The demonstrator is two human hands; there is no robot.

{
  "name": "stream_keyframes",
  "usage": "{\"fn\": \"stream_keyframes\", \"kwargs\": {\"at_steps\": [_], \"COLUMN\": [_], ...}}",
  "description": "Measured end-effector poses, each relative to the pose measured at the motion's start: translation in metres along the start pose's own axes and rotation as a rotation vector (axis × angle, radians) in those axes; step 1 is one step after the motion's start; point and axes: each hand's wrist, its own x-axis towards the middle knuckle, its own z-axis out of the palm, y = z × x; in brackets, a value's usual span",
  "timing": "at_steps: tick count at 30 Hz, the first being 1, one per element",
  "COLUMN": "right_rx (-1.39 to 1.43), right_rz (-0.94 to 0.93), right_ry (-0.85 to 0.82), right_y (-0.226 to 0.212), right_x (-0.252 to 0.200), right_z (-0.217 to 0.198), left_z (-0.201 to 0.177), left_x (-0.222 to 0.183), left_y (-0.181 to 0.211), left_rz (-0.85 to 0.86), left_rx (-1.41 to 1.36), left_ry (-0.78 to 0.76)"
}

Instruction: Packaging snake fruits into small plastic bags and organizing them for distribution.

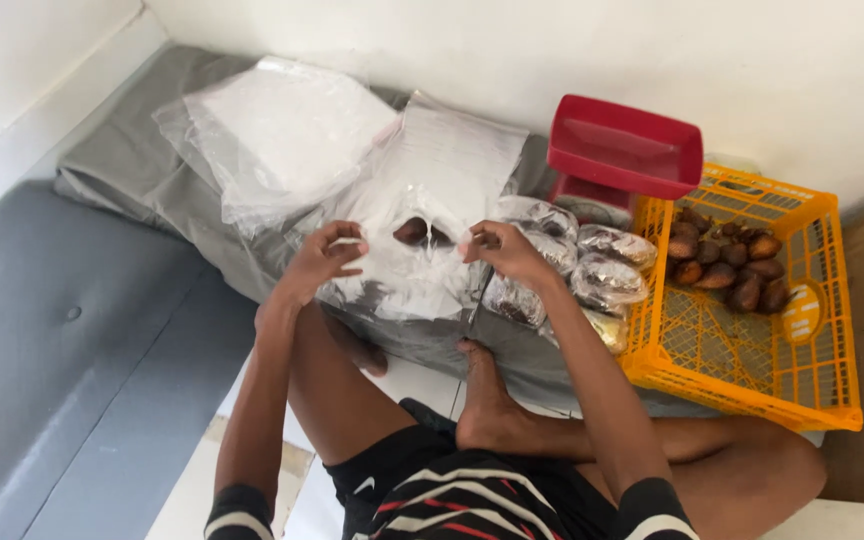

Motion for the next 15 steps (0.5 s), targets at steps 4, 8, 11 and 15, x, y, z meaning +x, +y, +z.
{"fn": "stream_keyframes", "kwargs": {"at_steps": [4,8,11,15], "right_rx": [0.042,-0.101,-0.254,-0.521], "right_rz": [-0.033,-0.141,-0.166,-0.122], "right_ry": [-0.005,0.037,0.134,0.311], "right_y": [0.017,0.023,0.016,0.014], "right_x": [0.006,0.003,-0.006,-0.011], "right_z": [-0.004,0.002,0.007,0.014], "left_z": [0.009,0.026,0.031,0.028], "left_x": [0.010,0.010,0.026,0.035], "left_y": [-0.024,-0.025,-0.052,-0.073], "left_rz": [-0.008,0.165,0.208,0.174], "left_rx": [-0.024,0.160,0.278,0.447], "left_ry": [0.048,0.022,0.049,0.180]}}
